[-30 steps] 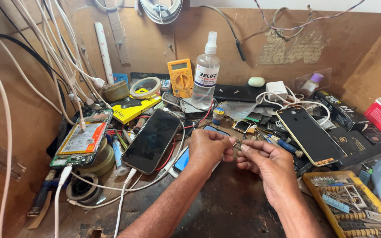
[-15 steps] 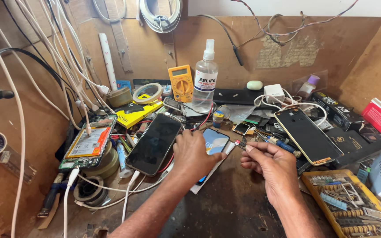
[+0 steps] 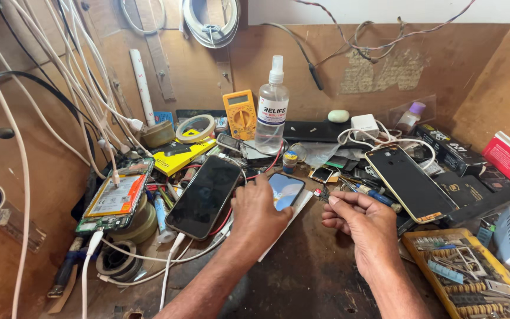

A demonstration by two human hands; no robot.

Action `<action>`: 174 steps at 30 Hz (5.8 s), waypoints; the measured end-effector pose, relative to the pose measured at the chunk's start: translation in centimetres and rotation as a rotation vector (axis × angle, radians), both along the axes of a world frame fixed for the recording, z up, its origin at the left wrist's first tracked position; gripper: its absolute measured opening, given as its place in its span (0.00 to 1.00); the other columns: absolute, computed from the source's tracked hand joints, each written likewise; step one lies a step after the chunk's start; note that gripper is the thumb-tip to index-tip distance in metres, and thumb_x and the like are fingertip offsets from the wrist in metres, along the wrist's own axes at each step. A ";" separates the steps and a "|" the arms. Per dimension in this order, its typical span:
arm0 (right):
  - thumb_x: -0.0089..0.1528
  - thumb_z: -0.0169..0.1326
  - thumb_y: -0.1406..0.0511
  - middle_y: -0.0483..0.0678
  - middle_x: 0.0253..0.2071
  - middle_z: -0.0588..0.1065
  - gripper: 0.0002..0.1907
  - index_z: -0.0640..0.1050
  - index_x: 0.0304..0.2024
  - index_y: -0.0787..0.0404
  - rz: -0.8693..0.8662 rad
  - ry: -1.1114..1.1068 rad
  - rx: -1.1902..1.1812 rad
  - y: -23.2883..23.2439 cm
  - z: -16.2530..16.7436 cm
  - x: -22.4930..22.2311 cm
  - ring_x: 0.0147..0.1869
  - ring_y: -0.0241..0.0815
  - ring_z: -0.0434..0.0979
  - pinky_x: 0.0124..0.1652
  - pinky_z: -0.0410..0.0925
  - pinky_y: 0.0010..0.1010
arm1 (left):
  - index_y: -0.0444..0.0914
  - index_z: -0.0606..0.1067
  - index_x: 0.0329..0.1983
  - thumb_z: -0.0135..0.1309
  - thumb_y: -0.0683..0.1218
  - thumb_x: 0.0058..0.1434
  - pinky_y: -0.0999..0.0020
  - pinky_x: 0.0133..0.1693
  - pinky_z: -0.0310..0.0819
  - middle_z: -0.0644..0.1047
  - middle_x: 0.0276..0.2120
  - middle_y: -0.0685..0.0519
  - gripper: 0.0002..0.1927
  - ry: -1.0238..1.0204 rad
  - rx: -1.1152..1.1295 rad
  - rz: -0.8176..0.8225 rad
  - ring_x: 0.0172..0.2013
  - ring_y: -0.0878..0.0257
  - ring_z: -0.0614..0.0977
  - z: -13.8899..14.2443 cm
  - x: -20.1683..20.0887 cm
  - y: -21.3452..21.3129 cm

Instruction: The person pries open the back cover of a smartphone on a cluttered workbench using a blue pry tool, working around the battery area. They then handle a small internal component with both hands, power the phone on, and tap and swipe on its screen to test it.

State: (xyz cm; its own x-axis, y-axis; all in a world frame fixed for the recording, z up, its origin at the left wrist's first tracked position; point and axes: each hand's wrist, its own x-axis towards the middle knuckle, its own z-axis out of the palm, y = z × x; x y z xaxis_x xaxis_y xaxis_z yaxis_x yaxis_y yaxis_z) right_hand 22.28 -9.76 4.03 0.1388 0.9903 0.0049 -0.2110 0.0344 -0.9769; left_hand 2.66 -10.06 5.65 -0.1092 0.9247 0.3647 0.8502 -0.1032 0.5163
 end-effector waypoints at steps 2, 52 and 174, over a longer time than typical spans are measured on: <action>0.62 0.58 0.71 0.55 0.34 0.81 0.11 0.82 0.45 0.71 -0.004 0.005 -0.005 0.0 -0.1 0.1 0.34 0.41 0.81 0.35 0.76 0.29 | 0.30 0.71 0.49 0.72 0.55 0.45 0.46 0.50 0.74 0.79 0.42 0.37 0.36 -0.121 -0.002 -0.019 0.47 0.40 0.80 0.6 -0.7 0.2; 0.62 0.59 0.70 0.55 0.34 0.82 0.12 0.82 0.46 0.70 -0.005 -0.052 -0.067 0.1 0.2 0.1 0.31 0.40 0.80 0.29 0.68 0.23 | 0.25 0.70 0.61 0.40 0.47 0.72 0.56 0.48 0.81 0.81 0.50 0.36 0.23 -1.783 -0.678 -0.608 0.47 0.49 0.85 -0.8 -4.8 2.0; 0.64 0.61 0.60 0.51 0.25 0.74 0.20 0.76 0.38 0.76 0.184 -0.354 -0.168 3.3 2.5 -2.4 0.24 0.38 0.70 0.21 0.65 0.30 | 0.33 0.77 0.40 0.66 0.40 0.55 0.62 0.33 0.77 0.85 0.31 0.46 0.12 -0.391 0.113 -0.332 0.33 0.57 0.86 5.8 -7.1 -2.2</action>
